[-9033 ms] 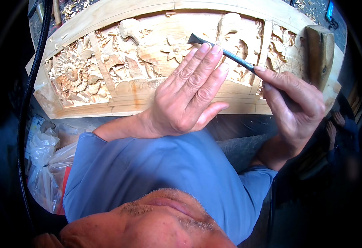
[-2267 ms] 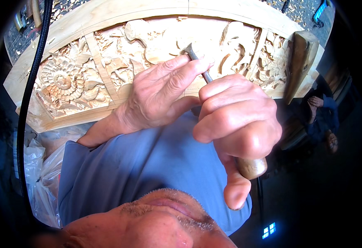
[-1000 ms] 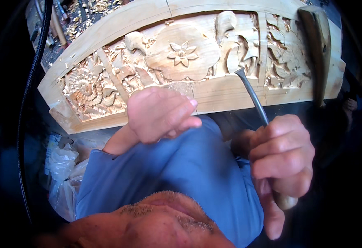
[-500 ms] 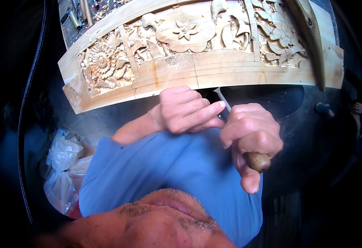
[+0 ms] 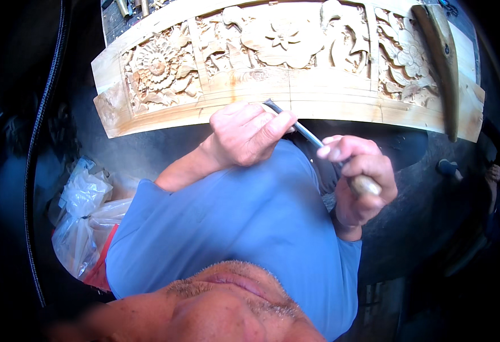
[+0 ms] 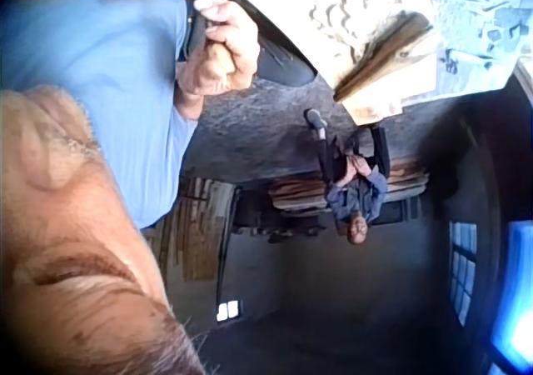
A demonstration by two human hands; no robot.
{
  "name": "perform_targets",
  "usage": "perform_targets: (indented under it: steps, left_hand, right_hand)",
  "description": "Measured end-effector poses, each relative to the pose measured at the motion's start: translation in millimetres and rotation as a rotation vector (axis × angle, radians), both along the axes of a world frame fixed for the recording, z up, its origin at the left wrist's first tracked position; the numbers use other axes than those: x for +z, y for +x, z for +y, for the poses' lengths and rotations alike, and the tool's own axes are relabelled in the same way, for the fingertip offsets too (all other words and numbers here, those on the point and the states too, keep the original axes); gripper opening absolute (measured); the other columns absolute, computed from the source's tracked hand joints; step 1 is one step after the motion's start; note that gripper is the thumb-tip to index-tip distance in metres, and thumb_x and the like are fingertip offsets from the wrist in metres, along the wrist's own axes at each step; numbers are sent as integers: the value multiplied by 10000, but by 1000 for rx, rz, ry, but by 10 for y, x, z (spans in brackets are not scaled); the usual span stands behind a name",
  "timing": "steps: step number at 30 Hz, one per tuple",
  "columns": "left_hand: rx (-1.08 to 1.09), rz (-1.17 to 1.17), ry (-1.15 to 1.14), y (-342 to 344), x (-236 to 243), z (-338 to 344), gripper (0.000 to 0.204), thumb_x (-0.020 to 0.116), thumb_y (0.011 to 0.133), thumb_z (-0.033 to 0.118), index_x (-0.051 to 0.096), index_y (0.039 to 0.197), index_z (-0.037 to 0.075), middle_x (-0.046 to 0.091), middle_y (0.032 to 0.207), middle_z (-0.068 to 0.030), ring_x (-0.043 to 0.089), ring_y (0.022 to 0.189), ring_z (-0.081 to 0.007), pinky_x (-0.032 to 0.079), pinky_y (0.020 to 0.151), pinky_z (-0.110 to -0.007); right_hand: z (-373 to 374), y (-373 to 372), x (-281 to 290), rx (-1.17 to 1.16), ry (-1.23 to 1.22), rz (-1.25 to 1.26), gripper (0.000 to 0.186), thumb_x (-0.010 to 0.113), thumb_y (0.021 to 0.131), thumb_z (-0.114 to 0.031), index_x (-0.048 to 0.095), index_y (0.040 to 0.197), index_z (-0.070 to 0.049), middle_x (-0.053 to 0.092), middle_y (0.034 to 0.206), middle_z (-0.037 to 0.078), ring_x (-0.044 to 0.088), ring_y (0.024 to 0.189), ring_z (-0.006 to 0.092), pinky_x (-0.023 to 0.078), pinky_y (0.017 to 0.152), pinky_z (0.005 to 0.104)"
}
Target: The person carves decorative floral and animal patterns into a wooden board using a chisel and a wooden mallet. They remove small shavings from the surface of the panel to refine the details of the design.
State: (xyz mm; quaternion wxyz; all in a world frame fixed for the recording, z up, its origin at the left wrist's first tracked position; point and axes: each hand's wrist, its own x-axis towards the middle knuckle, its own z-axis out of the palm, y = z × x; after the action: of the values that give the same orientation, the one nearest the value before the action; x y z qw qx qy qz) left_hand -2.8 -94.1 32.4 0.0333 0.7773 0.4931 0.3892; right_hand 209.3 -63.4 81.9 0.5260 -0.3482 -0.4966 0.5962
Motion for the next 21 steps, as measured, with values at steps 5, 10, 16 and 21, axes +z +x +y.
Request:
perform_targets:
  steps: [5, 10, 16, 21]
  left_hand:
    - [59, 70, -113, -197, -17, -105, 263, 761, 834, 52, 687, 1086, 42, 586, 650, 0, 568, 539, -143, 396, 475, -280]
    - [119, 58, -122, -322, -153, -202, 302, 775, 842, 69, 670, 1125, 49, 586, 656, -12, 562, 535, -167, 411, 482, -295]
    - [185, 63, -199, -358, -297, -221, 333, 801, 843, 73, 675, 1151, 59, 573, 656, -12, 529, 520, -169, 394, 477, -303]
    - [166, 142, -258, -343, -217, -199, 323, 790, 847, 80, 698, 1157, 58, 523, 654, 5, 478, 513, -148, 361, 470, -297]
  right_hand:
    - [64, 72, -99, 89, -175, -393, 123, 728, 908, -31, 660, 948, 63, 705, 997, 203, 694, 879, 245, 555, 821, 349]
    - [192, -44, -158, 298, -89, -716, 187, 813, 769, 45, 727, 934, 32, 739, 858, 125, 705, 734, 177, 540, 688, 271]
    - [333, -198, -273, 412, -97, -801, 184, 838, 738, 10, 740, 894, 12, 707, 756, 122, 692, 638, 218, 508, 594, 293]
    - [421, -166, -332, 459, -90, -801, 178, 843, 731, 6, 744, 880, 1, 687, 719, 109, 647, 565, 204, 477, 542, 290]
